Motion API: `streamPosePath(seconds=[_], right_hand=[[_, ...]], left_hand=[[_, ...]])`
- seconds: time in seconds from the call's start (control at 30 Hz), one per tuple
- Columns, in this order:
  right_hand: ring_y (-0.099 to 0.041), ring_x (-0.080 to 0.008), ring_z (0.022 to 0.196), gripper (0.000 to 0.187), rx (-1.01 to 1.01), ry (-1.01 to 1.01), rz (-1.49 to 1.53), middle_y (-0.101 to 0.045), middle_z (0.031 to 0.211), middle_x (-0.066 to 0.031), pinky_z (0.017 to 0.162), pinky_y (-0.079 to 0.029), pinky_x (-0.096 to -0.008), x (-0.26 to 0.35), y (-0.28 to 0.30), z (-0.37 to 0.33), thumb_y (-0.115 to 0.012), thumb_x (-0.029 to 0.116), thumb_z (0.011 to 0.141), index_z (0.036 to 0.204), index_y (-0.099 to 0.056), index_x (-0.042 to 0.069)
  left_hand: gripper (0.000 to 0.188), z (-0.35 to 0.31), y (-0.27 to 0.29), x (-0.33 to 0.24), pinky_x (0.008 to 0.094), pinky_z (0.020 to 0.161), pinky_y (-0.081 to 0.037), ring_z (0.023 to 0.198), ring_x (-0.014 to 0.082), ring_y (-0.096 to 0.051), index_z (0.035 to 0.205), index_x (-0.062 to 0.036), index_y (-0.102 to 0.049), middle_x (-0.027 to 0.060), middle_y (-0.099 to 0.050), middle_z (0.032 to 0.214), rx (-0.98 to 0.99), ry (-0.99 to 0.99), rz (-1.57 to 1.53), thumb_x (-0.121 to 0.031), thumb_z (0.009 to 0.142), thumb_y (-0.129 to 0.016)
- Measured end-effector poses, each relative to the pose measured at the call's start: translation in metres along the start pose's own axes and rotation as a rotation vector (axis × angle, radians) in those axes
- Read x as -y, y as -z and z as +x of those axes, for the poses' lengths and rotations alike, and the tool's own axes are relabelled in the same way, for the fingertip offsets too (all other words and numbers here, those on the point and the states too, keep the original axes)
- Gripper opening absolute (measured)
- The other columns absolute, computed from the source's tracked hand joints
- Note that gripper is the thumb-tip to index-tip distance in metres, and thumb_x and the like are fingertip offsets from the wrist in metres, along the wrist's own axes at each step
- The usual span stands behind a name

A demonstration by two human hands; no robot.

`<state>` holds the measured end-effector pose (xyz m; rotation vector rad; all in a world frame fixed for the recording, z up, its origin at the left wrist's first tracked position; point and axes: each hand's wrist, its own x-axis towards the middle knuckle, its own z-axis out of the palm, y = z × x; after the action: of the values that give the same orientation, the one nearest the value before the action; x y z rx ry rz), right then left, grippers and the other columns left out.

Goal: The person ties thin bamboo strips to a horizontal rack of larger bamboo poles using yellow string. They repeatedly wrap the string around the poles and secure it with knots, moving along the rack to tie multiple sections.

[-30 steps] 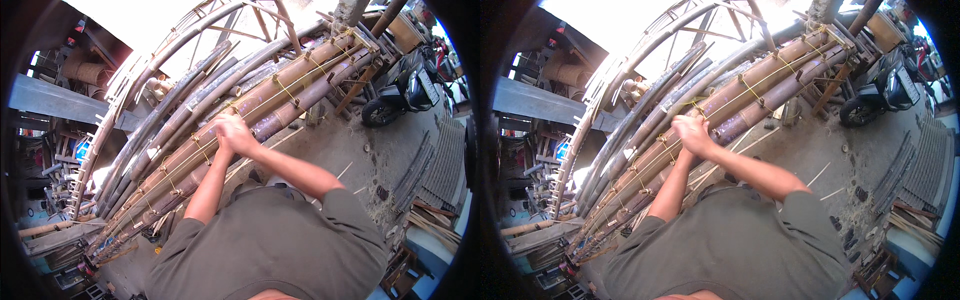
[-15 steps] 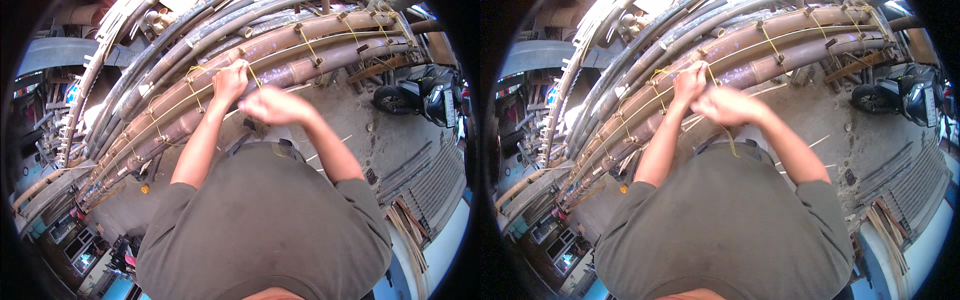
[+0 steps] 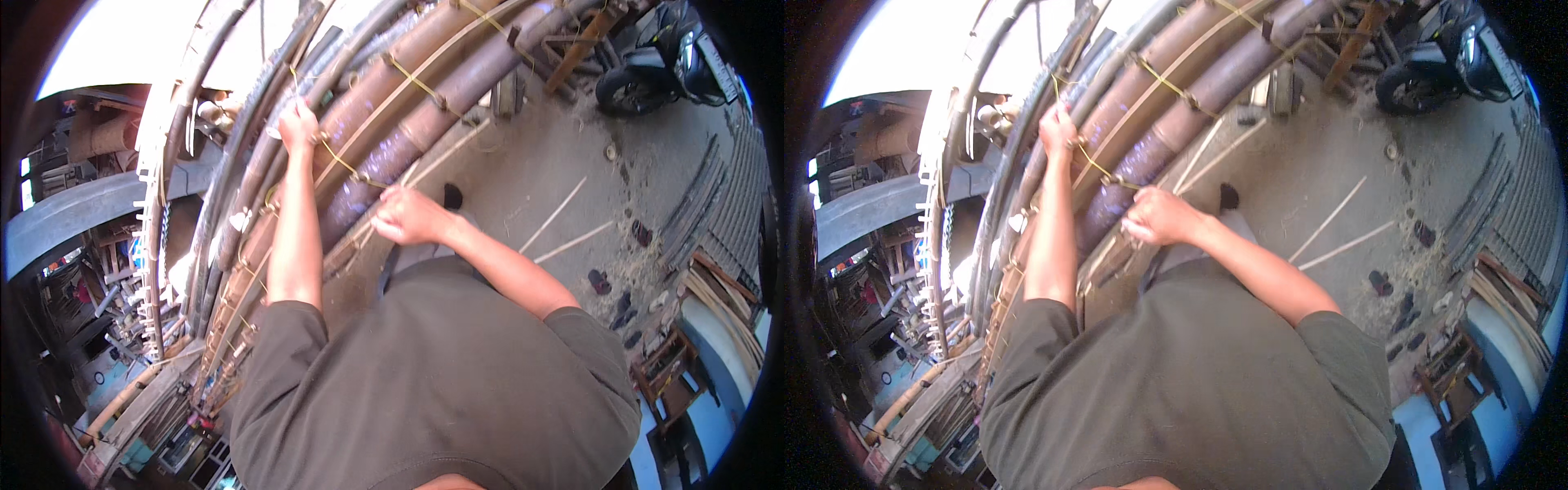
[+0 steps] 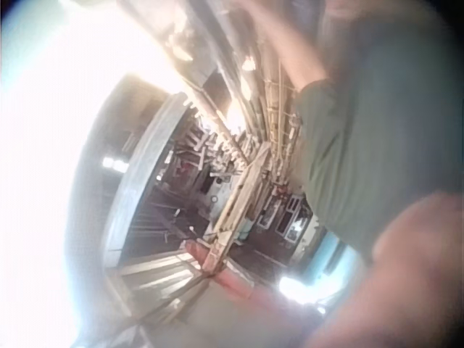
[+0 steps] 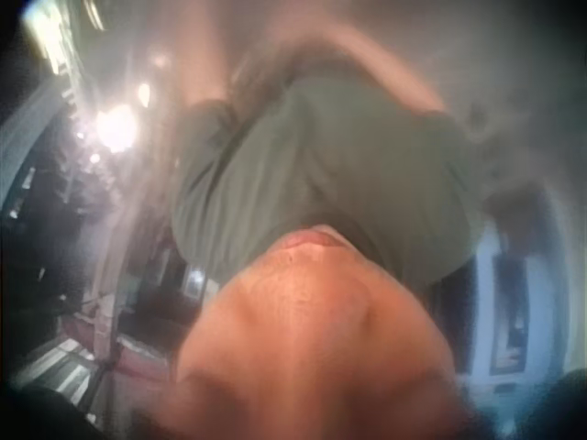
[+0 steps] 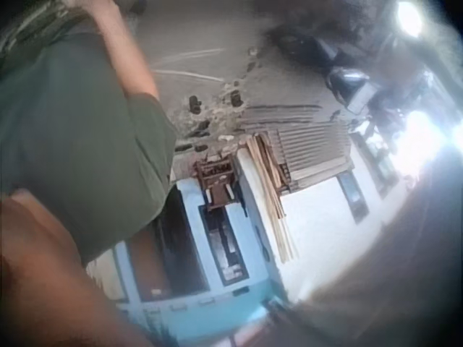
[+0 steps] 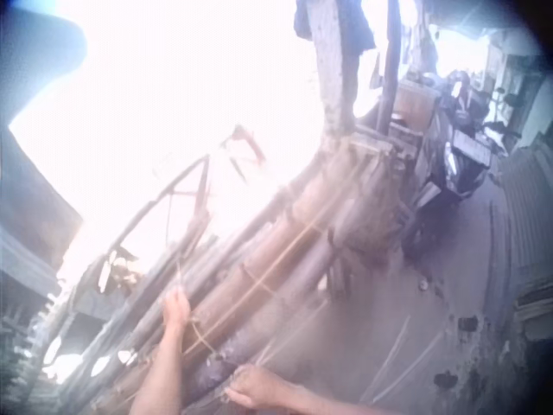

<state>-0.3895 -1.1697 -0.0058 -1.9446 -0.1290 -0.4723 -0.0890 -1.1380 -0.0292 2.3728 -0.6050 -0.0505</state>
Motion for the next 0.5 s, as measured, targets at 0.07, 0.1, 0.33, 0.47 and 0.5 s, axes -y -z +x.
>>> streamPosePath(seconds=[0.07,0.1,0.33,0.47,0.5], right_hand=[[-0.056,-0.0337,0.059,0.036,-0.022,-0.015,0.003,-0.057,0.057,-0.0124,0.082,-0.048,-0.0409,-0.006,-0.004,-0.003,-0.060,0.019,0.090,0.057,-0.055,0.006],[-0.058,-0.0328,0.060,0.034,-0.020,-0.025,0.031,-0.056,0.057,-0.0119,0.083,-0.048,-0.0412,0.002,-0.004,-0.001,-0.061,0.018,0.089,0.058,-0.056,0.006],[-0.063,-0.0302,0.066,0.032,0.078,-0.020,-0.199,-0.060,0.060,-0.0127,0.091,-0.049,-0.0415,-0.003,-0.016,-0.005,-0.061,0.021,0.088,0.060,-0.059,0.007],[-0.064,-0.0309,0.070,0.025,0.225,-0.076,-0.265,-0.061,0.062,-0.0125,0.093,-0.048,-0.0430,-0.005,-0.010,0.002,-0.062,0.021,0.085,0.064,-0.060,0.007],[-0.064,-0.0310,0.073,0.023,0.266,-0.111,-0.289,-0.061,0.064,-0.0123,0.093,-0.047,-0.0430,-0.001,-0.011,0.005,-0.062,0.021,0.085,0.067,-0.061,0.006]], left_hand=[[0.034,-0.007,0.003,-0.008,0.0391,0.085,-0.052,0.095,0.0308,-0.071,0.105,-0.0053,-0.074,0.0196,-0.073,0.100,0.035,-0.020,-0.003,-0.027,0.097,-0.050],[0.033,-0.007,0.003,0.005,0.0388,0.084,-0.052,0.095,0.0308,-0.071,0.107,-0.0054,-0.074,0.0200,-0.072,0.101,0.064,0.056,-0.072,-0.026,0.096,-0.051],[0.031,-0.012,0.000,0.012,0.0337,0.077,-0.051,0.083,0.0202,-0.069,0.109,-0.0054,-0.073,0.0132,-0.074,0.090,0.059,0.060,-0.039,-0.027,0.098,-0.053],[0.043,-0.023,0.043,0.026,0.0292,0.075,-0.051,0.080,0.0138,-0.065,0.129,0.0050,-0.057,0.0107,-0.071,0.089,0.180,0.055,-0.246,-0.025,0.098,-0.056],[0.045,-0.029,0.061,0.029,0.0295,0.075,-0.051,0.080,0.0141,-0.065,0.133,0.0062,-0.053,0.0106,-0.071,0.092,0.132,0.009,-0.226,-0.024,0.099,-0.056]])
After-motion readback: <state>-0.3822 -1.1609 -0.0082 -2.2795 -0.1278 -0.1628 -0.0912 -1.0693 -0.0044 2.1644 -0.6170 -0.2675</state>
